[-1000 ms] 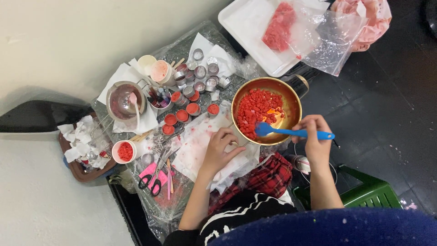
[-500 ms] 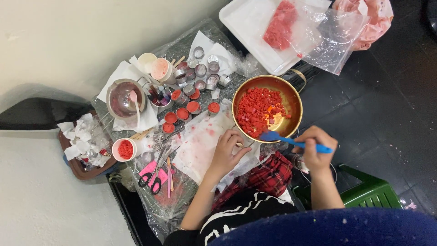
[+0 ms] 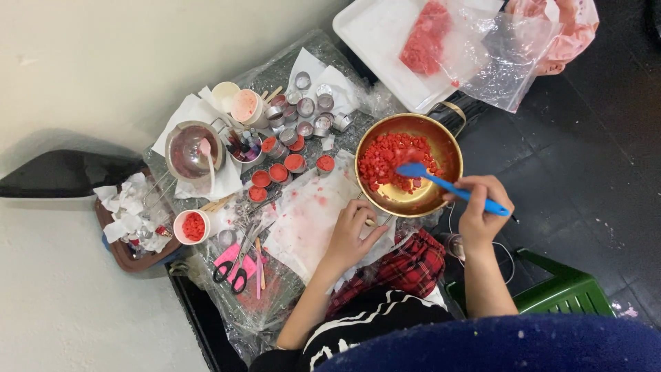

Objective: The person is preparing wax melts by sorting red wax pieces and placing them into metal tins.

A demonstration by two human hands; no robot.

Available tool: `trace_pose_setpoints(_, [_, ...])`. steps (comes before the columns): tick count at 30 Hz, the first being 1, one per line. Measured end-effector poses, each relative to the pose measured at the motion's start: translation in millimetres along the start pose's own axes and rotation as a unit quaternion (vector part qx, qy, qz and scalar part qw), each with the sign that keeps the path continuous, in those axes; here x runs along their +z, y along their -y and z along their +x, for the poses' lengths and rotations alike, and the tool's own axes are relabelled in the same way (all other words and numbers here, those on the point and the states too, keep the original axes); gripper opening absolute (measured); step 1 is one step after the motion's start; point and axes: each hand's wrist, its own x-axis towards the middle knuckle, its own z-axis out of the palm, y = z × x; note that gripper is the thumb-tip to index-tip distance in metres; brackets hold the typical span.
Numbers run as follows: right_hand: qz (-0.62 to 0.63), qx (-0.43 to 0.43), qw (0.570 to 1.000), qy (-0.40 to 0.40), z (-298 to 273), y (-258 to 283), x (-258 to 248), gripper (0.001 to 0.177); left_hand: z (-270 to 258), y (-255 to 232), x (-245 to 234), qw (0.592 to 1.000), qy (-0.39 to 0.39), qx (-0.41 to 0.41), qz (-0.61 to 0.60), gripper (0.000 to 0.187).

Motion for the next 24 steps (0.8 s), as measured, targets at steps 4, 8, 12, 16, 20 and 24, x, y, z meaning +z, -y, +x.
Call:
trace_pose_setpoints(4, [-0.215,-0.089,0.968,0.094,15,18,7,0.022,2,-2,-1,1.000,0.011,-0.018,-0.005,0.028])
trace_pose_setpoints(8, [-0.128,-0.061,0.971,0.193,16,10,-7,0.019,2,0,-2,1.000,0.003,0.001,0.012,0.028])
trace_pose_setpoints(12, [-0.101,0.064,0.991,0.053,23,3,-15,0.027,1,0,-2,1.000,0.008,0.001,0.014,0.028])
trace_pose_setpoints(16, [-0.167,-0.048,0.965,0.196,26,15,-4,0.020,3,-2,-3,1.000,0.019,-0.017,0.006,0.028])
trace_pose_setpoints(20, [-0.016,0.059,0.984,0.165,26,-9,-37,0.024,1,-2,-4,1.000,0.017,-0.013,0.008,0.028])
trace_pose_setpoints(24, [-0.149,0.029,0.985,0.080,33,11,-16,0.025,4,-2,-4,1.000,0.013,-0.002,0.012,0.027])
